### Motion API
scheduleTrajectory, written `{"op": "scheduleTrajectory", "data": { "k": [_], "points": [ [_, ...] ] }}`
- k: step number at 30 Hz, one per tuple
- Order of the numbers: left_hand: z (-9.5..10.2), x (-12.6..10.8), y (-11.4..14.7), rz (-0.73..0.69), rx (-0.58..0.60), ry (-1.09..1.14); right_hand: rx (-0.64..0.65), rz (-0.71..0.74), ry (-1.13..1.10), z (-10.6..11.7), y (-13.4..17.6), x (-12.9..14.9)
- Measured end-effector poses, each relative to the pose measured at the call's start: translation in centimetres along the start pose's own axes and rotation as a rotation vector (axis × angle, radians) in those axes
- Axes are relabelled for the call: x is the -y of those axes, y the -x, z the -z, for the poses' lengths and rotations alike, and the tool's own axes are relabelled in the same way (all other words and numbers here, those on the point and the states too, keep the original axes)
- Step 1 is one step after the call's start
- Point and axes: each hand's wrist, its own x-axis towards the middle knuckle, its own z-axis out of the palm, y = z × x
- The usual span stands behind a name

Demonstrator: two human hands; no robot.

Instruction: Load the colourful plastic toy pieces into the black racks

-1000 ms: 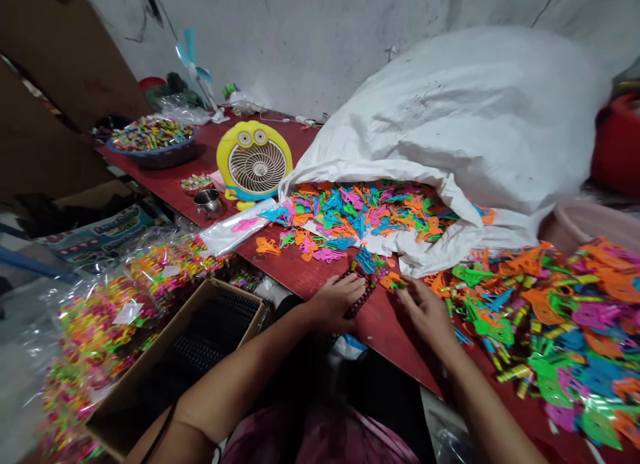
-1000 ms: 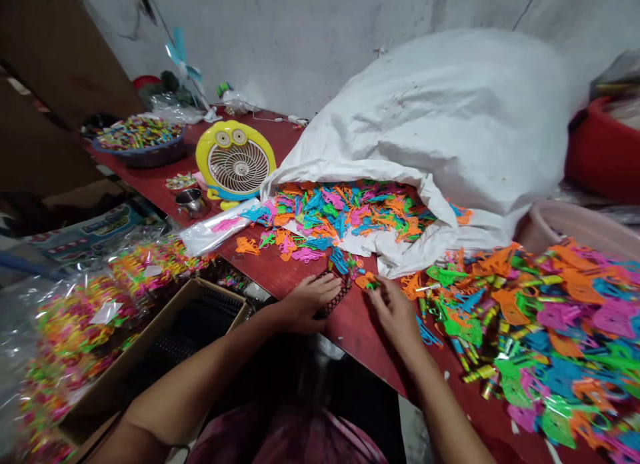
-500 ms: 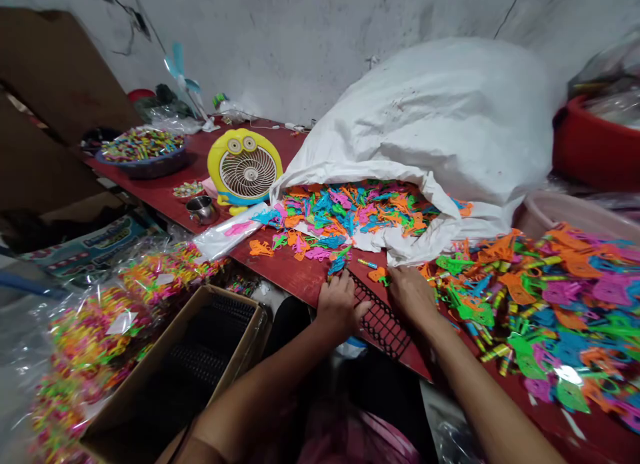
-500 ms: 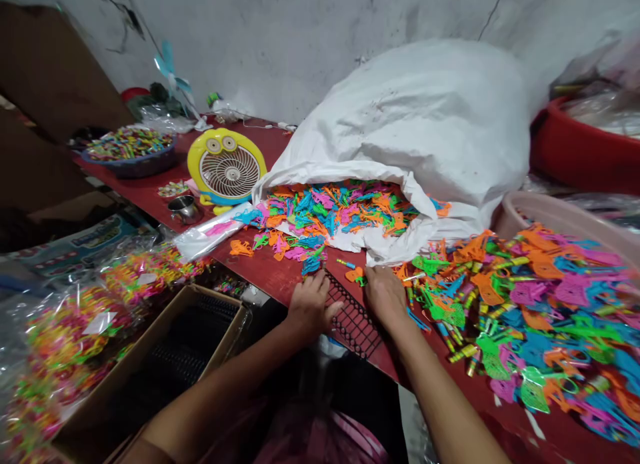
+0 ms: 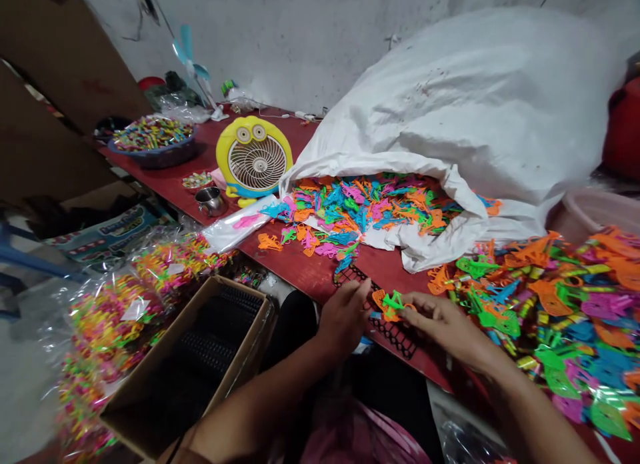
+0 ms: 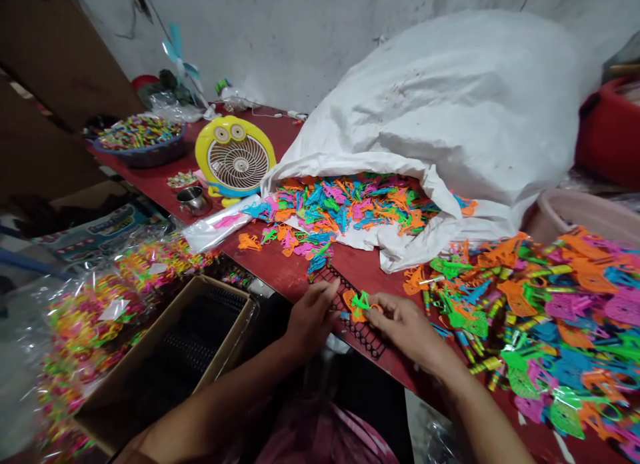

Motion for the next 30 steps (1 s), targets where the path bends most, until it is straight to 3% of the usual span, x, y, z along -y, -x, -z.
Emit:
{"op": "scheduleTrajectory", "data": {
  "k": [4, 7, 10, 14, 18, 21, 25, 30],
  "points": [
    [-0.1, -0.2, 0.0, -0.028, 0.121, 0.05, -0.035, -0.109, -0.135, -1.0, 0.2, 0.5],
    [0.2, -0.1, 0.8, -0.103, 0.125, 0.141, -0.114, -0.212, -0.208, -0.9, -0.2, 0.2],
    [-0.1, 0.3, 1.4, -0.104, 0.042, 0.133, -0.173, -0.197, -0.265, -1.6, -0.2, 0.6],
    [-0.9, 0.9, 1.1, 0.0, -0.11, 0.236, -0.179, -0.094, -0.351, -4.8, -0.2, 0.9],
    [-1.0, 1.2, 1.0, 0.007, -0.11, 0.284, -0.268, 0.001, -0.252, -7.8, -1.3, -1.1],
    [-0.3, 1.8, 1.3, 0.025, -0.136, 0.22, -0.364, 0.041, -0.19, -8.0, -2.2, -2.5],
    [1.4, 3.6, 0.7, 0.202, -0.262, 0.034, -0.501, 0.008, -0.191, -6.7, -2.9, -2.6],
    [1.9, 5.3, -1.5, 0.26, -0.064, -0.081, -0.538, 0.005, -0.204, -6.6, -3.9, -2.5]
  ]
}}
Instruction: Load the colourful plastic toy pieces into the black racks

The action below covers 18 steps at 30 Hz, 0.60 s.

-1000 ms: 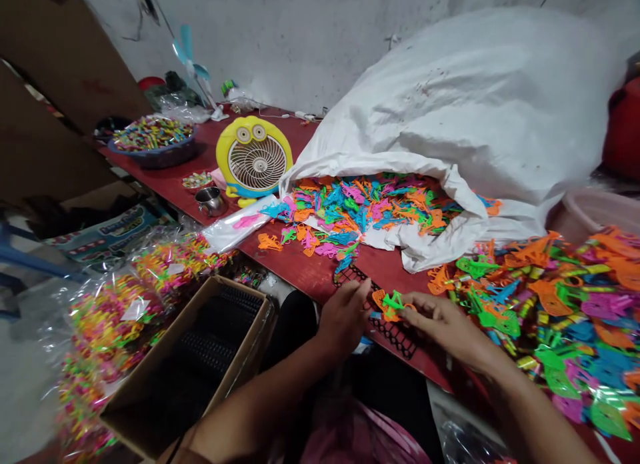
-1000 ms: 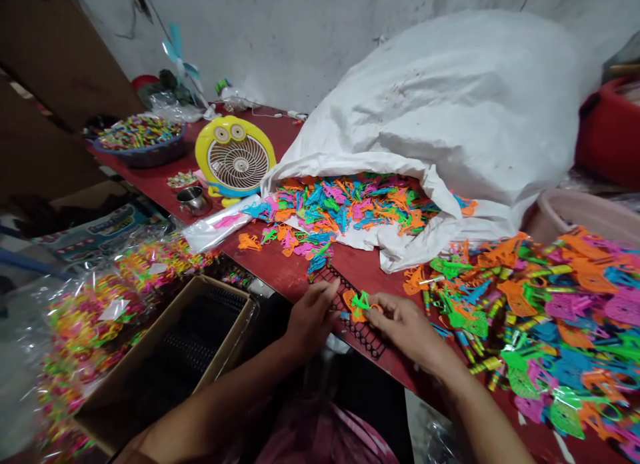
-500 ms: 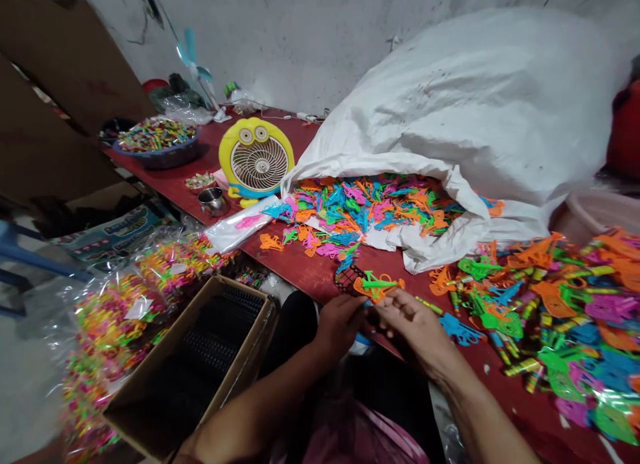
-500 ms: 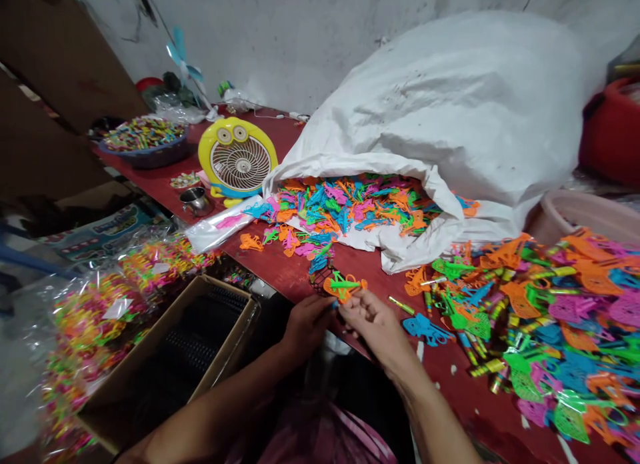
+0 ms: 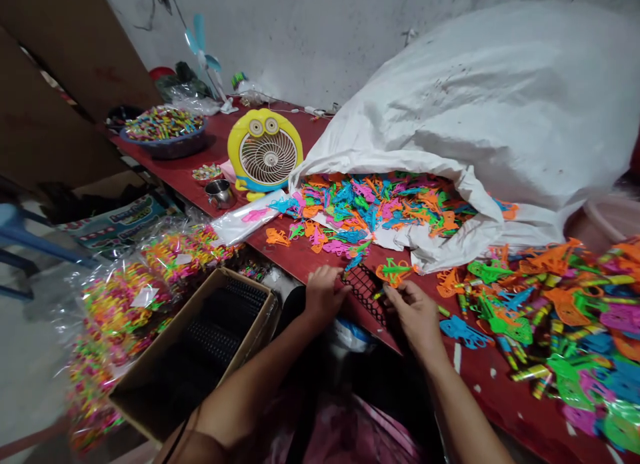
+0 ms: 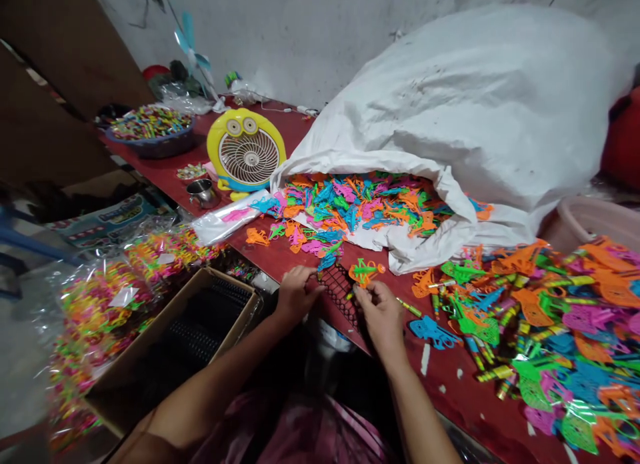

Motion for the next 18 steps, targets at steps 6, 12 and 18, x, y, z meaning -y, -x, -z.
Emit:
{"op": "scheduleTrajectory", "data": {
  "k": [6, 12, 18],
  "points": [
    [-1.8, -2.7, 1.0, 0.063, 0.104, 0.012, -0.035, 0.085, 0.148, 0.1, 0.4, -1.2],
    [-2.3, -4.2, 2.0, -0.004, 0.204, -0.012, -0.002, 0.088, 0.217, 2.6, 0.7, -1.8],
    [-1.3, -2.8, 2.0, -0.116, 0.3, 0.01, -0.067, 0.006, 0.059, 2.4, 1.7, -2.0]
  ]
}}
